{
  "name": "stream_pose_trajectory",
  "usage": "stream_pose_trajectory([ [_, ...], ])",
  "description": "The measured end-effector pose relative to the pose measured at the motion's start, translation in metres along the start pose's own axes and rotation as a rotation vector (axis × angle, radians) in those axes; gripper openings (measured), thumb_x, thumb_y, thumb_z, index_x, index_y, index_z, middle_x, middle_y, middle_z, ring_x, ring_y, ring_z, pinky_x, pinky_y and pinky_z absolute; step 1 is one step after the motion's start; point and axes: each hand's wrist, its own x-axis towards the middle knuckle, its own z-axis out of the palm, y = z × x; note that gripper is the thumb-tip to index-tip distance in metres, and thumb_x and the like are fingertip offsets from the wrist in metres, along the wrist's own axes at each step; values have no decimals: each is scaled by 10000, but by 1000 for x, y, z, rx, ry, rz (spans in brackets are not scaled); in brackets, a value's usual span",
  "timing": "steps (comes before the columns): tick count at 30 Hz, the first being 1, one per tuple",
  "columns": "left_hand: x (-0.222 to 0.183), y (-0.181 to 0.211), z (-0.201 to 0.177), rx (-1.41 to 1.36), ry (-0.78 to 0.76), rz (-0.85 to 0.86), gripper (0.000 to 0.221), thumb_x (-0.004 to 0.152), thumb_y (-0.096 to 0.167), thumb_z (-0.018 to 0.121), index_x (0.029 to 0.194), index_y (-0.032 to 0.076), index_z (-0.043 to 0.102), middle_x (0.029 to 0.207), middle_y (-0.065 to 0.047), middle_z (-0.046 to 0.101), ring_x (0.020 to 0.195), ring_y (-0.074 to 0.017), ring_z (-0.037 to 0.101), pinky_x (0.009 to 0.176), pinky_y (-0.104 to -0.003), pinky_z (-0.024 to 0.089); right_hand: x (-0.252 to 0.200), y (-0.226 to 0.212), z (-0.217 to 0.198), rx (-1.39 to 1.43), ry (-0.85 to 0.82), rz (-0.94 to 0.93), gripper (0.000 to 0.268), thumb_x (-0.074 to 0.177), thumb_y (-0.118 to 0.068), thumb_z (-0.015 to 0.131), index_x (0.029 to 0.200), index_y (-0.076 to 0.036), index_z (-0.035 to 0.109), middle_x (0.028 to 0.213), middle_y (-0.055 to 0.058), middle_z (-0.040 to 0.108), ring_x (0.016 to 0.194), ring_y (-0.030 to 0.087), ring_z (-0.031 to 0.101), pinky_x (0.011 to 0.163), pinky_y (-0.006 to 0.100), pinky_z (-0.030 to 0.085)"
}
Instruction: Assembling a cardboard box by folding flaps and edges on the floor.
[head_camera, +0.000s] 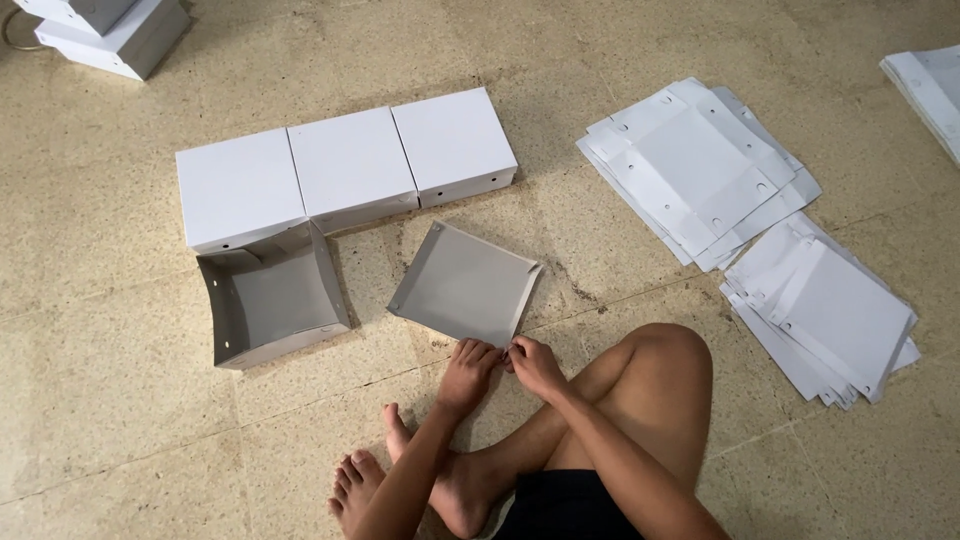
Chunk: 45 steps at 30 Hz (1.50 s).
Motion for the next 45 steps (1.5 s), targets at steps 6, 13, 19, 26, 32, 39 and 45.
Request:
stream_pose_trajectory([
  [6,-1,-5,4,8,34,0,117,949,193,663,979,117,747,863,-64,666,900,-234,638,1002,-389,450,-12,-14,-9,77,16,82,339,980,-226,558,988,55,746,794,200,761,708,291,742,704,373,584],
  [13,2,3,-1,-14,-20,-24,170,990,261,622,1010,144,744,838,-39,663,856,-204,637,926,-355,469,-4,-6,-7,30,59,112,347,913,-256,573,866,35,755,693,178,745,626,281,722,669,390,568],
  [19,-5,-2,6,-10,-59,-94,194,960,312,651,1047,164,740,848,-22,670,872,-194,626,905,-338,459,2,0,-6,74,5,109,342,941,-232,560,909,31,776,751,204,756,658,288,740,680,340,591],
  [26,-9,-6,14,118,-77,-110,216,915,307,686,1087,186,736,877,-14,661,930,-190,606,1028,-407,394,9,13,-1,47,-3,158,320,863,-241,689,1032,24,743,803,184,765,699,243,754,671,324,602],
  [32,-7,-2,10,101,-63,-150,216,954,358,646,1050,184,730,877,-12,636,928,-183,587,1042,-413,381,-1,-7,-6,23,3,189,340,845,-251,713,1021,38,749,809,202,758,701,245,740,682,327,593],
  [39,-10,-6,11,68,-105,-176,151,943,295,675,1035,188,727,912,-9,641,971,-176,595,1053,-412,370,-14,-22,-8,-150,14,147,330,835,-266,696,1038,-19,776,848,175,771,807,315,749,714,413,591],
  [45,-4,1,0,19,-88,-134,260,1040,373,538,1039,179,711,894,-17,624,941,-184,585,992,-406,382,-12,-20,-5,-120,28,141,325,863,-259,673,1045,-6,764,801,143,770,724,245,744,680,371,592],
])
